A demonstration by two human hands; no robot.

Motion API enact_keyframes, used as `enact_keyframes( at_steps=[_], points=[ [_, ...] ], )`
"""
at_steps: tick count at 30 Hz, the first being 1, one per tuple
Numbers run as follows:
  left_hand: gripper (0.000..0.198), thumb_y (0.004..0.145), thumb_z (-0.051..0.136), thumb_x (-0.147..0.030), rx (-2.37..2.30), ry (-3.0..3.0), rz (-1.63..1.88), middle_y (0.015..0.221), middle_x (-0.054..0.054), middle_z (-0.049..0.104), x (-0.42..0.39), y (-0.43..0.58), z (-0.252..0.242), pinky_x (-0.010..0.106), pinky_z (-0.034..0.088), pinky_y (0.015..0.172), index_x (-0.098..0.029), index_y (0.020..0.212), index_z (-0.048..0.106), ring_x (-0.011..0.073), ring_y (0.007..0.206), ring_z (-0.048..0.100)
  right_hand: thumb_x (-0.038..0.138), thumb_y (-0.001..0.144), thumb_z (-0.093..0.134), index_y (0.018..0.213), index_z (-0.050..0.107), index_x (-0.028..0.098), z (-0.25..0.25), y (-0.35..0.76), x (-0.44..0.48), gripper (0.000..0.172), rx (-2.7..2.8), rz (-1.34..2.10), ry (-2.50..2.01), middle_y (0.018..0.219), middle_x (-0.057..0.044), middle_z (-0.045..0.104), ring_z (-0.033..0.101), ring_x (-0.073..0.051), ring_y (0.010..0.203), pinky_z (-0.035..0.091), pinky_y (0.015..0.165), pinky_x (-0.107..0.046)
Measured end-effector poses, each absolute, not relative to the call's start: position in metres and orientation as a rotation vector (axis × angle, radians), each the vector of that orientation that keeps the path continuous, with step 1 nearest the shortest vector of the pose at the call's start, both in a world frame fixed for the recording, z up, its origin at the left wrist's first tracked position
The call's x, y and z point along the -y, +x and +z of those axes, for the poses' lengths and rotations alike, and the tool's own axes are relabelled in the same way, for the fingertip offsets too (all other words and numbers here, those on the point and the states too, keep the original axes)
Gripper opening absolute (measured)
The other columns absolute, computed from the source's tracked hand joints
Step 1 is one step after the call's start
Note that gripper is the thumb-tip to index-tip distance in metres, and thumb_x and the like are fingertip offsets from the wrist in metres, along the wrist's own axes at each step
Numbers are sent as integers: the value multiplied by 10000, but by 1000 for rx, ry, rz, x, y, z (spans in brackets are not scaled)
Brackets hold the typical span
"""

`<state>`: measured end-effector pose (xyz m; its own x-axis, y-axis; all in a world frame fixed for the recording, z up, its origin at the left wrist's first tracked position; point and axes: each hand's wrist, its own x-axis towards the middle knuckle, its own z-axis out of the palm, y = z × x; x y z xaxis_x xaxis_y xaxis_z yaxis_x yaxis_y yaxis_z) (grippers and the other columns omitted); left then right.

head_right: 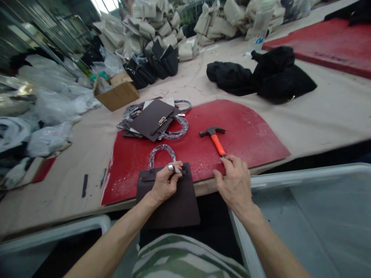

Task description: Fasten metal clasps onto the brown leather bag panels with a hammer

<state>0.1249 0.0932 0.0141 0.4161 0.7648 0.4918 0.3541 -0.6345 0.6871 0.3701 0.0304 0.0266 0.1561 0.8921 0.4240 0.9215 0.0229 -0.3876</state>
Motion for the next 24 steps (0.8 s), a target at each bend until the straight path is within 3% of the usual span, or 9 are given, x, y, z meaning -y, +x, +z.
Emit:
enact_keyframes(
  at_steps=[6,10,13,15,18,22,24],
  points=[
    [237,856,539,-79,-920,2194,1145,1095,105,707,-95,126,12,426,576,955,-196,1047,618,242,1071,683,270,884,557,1083,574,154,42,389,-26,230,1864,72,-2336,951,-103,575,587,-226,694,377,578,-323],
    [240,854,536,-73,-925,2202,1191,1109,111,693,-93,127,10,433,555,988,-190,1049,615,243,1101,664,219,885,523,1020,575,139,51,380,-32,165,1915,127,-2360,899,-107,594,622,-250,768,415,635,-334],
    [195,861,536,-81,-957,2206,1196,1119,121,665,-90,128,13,416,547,982,-178,1007,621,240,1112,642,222,855,563,1042,596,110,57,368,-36,221,1902,82,-2164,984,-153,599,613,-290,913,467,755,-382],
    [183,869,534,-89,-982,2197,1196,1088,112,653,-89,129,15,387,557,943,-178,999,628,228,1072,641,256,842,597,1120,590,114,62,353,-38,312,1808,294,-1871,1021,-136,611,610,-258,925,484,794,-368],
    [200,877,521,-96,-977,2203,1173,1057,94,643,-89,129,17,359,562,905,-185,1011,639,212,1016,641,336,831,653,1249,542,171,77,322,-44,463,1744,761,-1469,931,-34,638,600,-165,742,474,696,-281],
    [190,901,506,-139,-925,2218,1171,1065,94,641,-88,128,15,337,568,868,-184,1012,655,199,975,643,365,844,653,911,606,208,93,283,-57,177,1926,745,-1532,703,17,594,538,-149,621,343,591,-257],
    [200,921,495,-157,-920,2206,1203,1092,104,646,-87,126,14,341,567,883,-179,1048,648,199,995,641,344,895,575,797,565,208,91,273,-63,168,1938,562,-1695,648,2,569,513,-156,589,270,564,-269]
  ],
)
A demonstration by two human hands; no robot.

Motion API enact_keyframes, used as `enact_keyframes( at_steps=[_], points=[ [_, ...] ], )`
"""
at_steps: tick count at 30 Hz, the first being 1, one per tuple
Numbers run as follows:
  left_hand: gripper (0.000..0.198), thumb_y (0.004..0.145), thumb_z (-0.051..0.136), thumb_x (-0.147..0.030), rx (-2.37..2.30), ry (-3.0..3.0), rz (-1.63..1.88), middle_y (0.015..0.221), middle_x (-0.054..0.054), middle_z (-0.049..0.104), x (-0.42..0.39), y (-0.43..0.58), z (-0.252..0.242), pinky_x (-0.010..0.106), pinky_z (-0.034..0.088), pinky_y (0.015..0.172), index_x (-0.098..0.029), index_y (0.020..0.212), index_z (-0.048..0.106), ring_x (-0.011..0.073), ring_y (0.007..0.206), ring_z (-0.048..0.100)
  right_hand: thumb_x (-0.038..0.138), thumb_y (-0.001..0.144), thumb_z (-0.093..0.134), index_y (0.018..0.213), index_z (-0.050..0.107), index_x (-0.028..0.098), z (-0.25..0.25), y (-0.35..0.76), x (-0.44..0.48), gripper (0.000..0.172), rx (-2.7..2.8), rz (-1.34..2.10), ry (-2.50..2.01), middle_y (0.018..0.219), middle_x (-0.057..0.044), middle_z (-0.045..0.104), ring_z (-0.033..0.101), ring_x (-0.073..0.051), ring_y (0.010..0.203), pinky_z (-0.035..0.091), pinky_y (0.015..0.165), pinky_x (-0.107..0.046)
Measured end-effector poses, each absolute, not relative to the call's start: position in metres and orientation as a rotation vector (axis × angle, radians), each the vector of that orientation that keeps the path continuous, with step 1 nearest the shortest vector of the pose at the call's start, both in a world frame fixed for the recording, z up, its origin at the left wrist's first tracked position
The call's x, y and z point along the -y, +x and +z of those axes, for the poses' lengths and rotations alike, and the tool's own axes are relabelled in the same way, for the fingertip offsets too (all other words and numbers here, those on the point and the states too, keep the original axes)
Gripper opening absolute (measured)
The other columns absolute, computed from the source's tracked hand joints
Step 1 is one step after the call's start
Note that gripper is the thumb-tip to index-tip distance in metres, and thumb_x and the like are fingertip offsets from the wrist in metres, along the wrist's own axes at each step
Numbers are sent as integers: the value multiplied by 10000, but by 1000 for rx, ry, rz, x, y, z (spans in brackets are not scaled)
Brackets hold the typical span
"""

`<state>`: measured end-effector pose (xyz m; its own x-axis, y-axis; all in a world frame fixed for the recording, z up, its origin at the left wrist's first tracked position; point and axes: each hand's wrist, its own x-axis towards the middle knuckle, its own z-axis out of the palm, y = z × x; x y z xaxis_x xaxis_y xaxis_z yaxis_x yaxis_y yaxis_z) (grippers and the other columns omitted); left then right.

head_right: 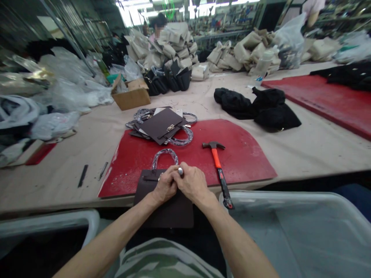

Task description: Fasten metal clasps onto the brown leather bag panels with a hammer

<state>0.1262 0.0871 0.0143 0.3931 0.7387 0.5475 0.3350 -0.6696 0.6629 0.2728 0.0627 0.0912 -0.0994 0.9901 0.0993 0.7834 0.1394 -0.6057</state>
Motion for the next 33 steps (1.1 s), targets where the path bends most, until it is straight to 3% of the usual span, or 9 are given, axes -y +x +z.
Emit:
enact_keyframes(
  at_steps=[3,7,13,17,21,28,33],
  points=[
    [239,906,522,-137,-997,2161,1207,1167,118,645,-86,119,12,379,529,995,-171,1123,617,215,1111,616,295,943,464,812,553,206,77,271,-63,182,1918,426,-1772,642,-11,562,484,-152,557,235,551,-278],
    [301,861,533,-78,-1361,2086,1126,1214,138,631,-93,105,14,403,466,1071,-137,1148,604,241,1179,578,365,965,445,749,516,209,55,278,-53,276,1764,515,-1678,612,9,526,465,-130,541,296,539,-254],
    [126,851,610,-232,-1609,2044,723,962,87,676,-121,108,35,346,493,881,-164,932,678,233,934,631,407,969,477,716,517,201,44,279,-35,329,1583,596,-1511,605,29,493,467,-110,535,359,543,-239],
    [207,809,654,-398,-1652,1929,410,786,59,682,-140,116,53,317,448,707,-193,776,665,228,772,632,326,974,502,734,550,189,43,273,-25,281,1591,493,-1437,620,28,521,481,-102,539,372,547,-236],
    [285,779,654,-415,-1635,1754,270,634,40,632,-152,112,65,297,356,587,-189,610,621,196,630,582,295,984,511,777,574,188,37,271,-19,241,1570,457,-1422,621,36,523,483,-97,520,379,534,-234],
    [263,739,704,-419,-1576,1411,482,610,16,631,-146,104,55,262,351,544,-169,686,641,159,591,568,293,988,506,838,605,191,26,276,-13,208,1571,425,-1429,672,14,578,551,-112,564,421,548,-237],
    [200,688,748,-298,-1594,1190,612,644,8,657,-140,108,55,238,396,541,-170,751,608,148,582,594,258,985,504,862,615,193,23,279,-13,178,1568,404,-1376,669,17,574,570,-116,592,450,569,-234]
  ],
)
